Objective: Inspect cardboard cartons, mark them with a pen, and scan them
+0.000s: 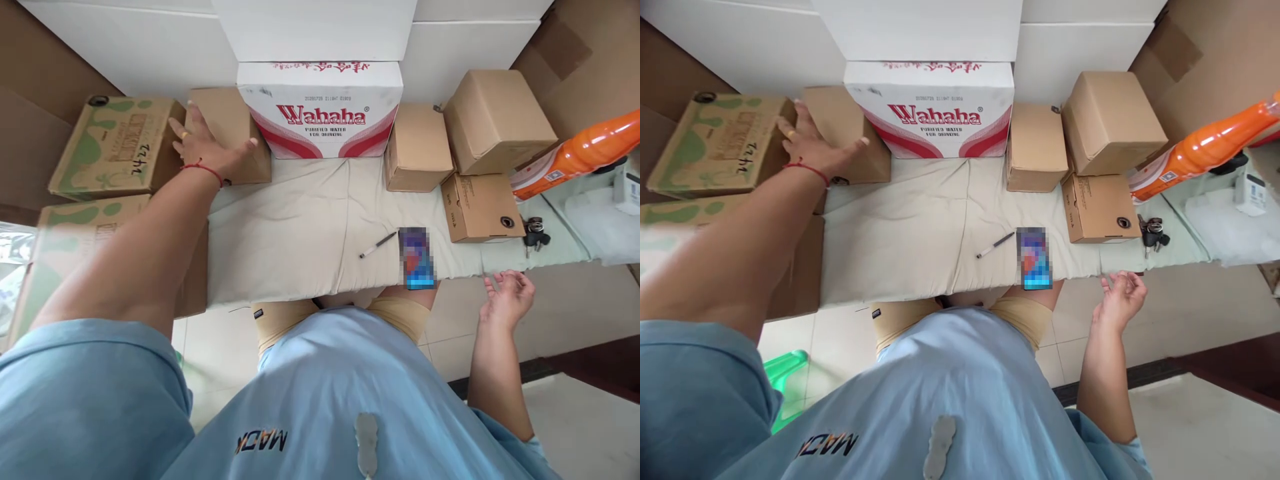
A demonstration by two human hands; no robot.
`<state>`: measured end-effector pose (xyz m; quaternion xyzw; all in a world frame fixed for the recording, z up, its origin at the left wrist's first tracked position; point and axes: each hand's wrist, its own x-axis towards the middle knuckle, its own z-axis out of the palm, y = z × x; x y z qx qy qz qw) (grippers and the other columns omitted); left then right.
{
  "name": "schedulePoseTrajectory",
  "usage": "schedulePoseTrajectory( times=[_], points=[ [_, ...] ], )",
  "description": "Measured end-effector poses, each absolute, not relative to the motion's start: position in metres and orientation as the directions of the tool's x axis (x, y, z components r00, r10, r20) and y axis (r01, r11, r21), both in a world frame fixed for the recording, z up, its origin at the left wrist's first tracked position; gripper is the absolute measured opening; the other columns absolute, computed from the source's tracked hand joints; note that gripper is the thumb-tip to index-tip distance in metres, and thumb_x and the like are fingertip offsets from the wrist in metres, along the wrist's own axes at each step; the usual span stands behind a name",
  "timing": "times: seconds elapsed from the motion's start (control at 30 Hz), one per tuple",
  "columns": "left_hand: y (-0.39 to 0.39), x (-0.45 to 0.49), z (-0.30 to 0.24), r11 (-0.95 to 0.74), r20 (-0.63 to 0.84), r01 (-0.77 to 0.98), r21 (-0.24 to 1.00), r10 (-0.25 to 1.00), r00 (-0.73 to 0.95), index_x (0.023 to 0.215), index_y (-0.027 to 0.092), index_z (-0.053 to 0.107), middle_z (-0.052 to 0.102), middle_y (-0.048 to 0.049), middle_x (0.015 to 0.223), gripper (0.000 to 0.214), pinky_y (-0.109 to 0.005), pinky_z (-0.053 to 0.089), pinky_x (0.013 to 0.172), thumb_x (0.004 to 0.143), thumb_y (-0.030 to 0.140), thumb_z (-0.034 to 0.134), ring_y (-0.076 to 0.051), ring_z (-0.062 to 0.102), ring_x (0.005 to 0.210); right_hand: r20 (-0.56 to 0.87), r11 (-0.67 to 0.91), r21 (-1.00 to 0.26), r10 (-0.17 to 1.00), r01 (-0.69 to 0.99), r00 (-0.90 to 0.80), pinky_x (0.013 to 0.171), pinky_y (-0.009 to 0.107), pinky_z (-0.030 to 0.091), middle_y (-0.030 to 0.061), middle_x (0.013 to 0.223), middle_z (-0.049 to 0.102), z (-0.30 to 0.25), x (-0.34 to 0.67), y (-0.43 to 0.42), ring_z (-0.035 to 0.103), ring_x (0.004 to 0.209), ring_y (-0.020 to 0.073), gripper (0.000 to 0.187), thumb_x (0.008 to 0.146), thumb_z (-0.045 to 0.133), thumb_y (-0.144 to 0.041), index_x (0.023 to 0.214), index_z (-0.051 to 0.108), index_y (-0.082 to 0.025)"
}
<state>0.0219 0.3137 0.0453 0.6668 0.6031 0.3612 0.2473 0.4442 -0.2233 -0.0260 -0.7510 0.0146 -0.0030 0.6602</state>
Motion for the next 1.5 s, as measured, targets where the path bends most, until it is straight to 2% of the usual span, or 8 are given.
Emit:
schedulePoseTrajectory(
  times=[0.2,0.37,0.47,0.67,0.77,0.87,1.17,1.5],
  points=[
    [0.304,0.026,0.040,-0.125,0.194,0.598,0.792,0.980,-0.052,0.082,0.014,0.053,0.057,-0.0289,0.157,0.102,-0.052,0.012,0.098,0.032,0.093,0.094,-0.057,-0.016,0.170,-0.040,-0.097,-0.994,-0.040,-0.043,0.998,0.073,0.031,0.055,-0.0009,0.094,0.069,-0.022,0.444,-0.238,0.066,0.073,0.0121,0.042,0.070,0.081,-0.046,0.099,0.060,-0.023],
    [0.227,0.005,0.036,-0.232,0.245,0.533,0.813,0.968,0.048,0.139,0.015,0.059,0.033,-0.0210,0.179,0.123,-0.072,0.002,0.117,0.043,0.079,0.102,-0.063,-0.025,0.166,0.042,-0.075,-0.997,-0.078,0.036,0.996,0.064,0.027,0.047,-0.0010,0.082,0.070,-0.007,0.438,-0.234,0.059,0.066,0.0107,0.030,0.068,0.077,-0.038,0.090,0.066,-0.020],
    [0.154,-0.014,0.030,-0.266,0.321,0.666,0.697,0.946,0.043,0.160,0.019,0.049,0.029,-0.0221,0.181,0.131,-0.081,-0.007,0.126,0.052,0.071,0.103,-0.068,0.002,0.166,0.155,-0.068,-0.986,-0.061,0.151,0.986,0.060,0.026,0.043,-0.0019,0.076,0.068,0.009,0.422,-0.218,0.055,0.061,0.0100,0.022,0.072,0.075,-0.036,0.086,0.067,-0.020],
    [0.006,-0.015,0.027,-0.378,0.388,0.761,0.528,0.904,0.179,0.173,0.021,0.037,0.032,-0.0276,0.178,0.128,-0.080,0.016,0.132,0.067,0.061,0.097,-0.057,0.020,0.168,0.212,0.004,-0.974,0.380,0.227,0.901,0.058,0.027,0.051,-0.0010,0.078,0.070,0.023,0.332,-0.162,0.060,0.061,0.0120,0.018,0.090,0.077,-0.038,0.096,0.072,-0.022],
    [-0.030,-0.008,0.033,-0.361,0.339,0.708,0.607,0.923,0.180,0.173,0.024,0.036,0.034,-0.0278,0.177,0.119,-0.073,0.039,0.126,0.077,0.068,0.092,-0.051,0.040,0.161,0.105,-0.009,-0.983,0.787,0.182,0.607,0.069,0.032,0.062,0.0057,0.097,0.078,0.013,0.275,-0.139,0.072,0.079,0.0179,0.028,0.099,0.075,-0.048,0.113,0.076,-0.024],
    [-0.039,-0.014,0.037,-0.244,0.177,0.560,0.792,0.969,0.172,0.174,0.027,0.034,0.048,-0.0257,0.169,0.108,-0.051,0.062,0.098,0.088,0.071,0.082,-0.035,0.070,0.126,0.111,0.050,-0.984,0.925,0.173,0.363,0.086,0.038,0.068,0.0135,0.129,0.074,0.000,0.237,-0.126,0.075,0.110,0.0251,0.047,0.101,0.073,-0.056,0.137,0.071,-0.025],
    [-0.054,-0.037,0.034,-0.010,-0.119,0.358,0.934,0.934,0.337,0.125,0.021,0.083,0.075,-0.0044,0.082,0.064,-0.036,0.052,0.088,0.103,0.076,0.059,-0.022,0.068,0.085,0.085,0.008,-0.986,0.881,0.164,0.466,0.097,0.043,0.066,0.0143,0.137,0.071,-0.018,0.227,-0.135,0.071,0.122,0.0287,0.054,0.106,0.060,-0.069,0.134,0.073,-0.025],
    [-0.060,-0.042,0.006,0.058,-0.098,0.102,0.993,0.890,0.445,0.102,0.024,0.087,0.083,-0.0096,0.110,0.029,-0.040,0.058,0.097,0.097,0.051,0.078,-0.026,0.074,0.104,0.007,-0.094,-0.983,0.834,0.154,0.552,0.079,0.036,0.062,0.0070,0.106,0.078,-0.019,0.238,-0.142,0.071,0.093,0.0224,0.058,0.096,0.068,-0.078,0.114,0.078,-0.024]
  ],
)
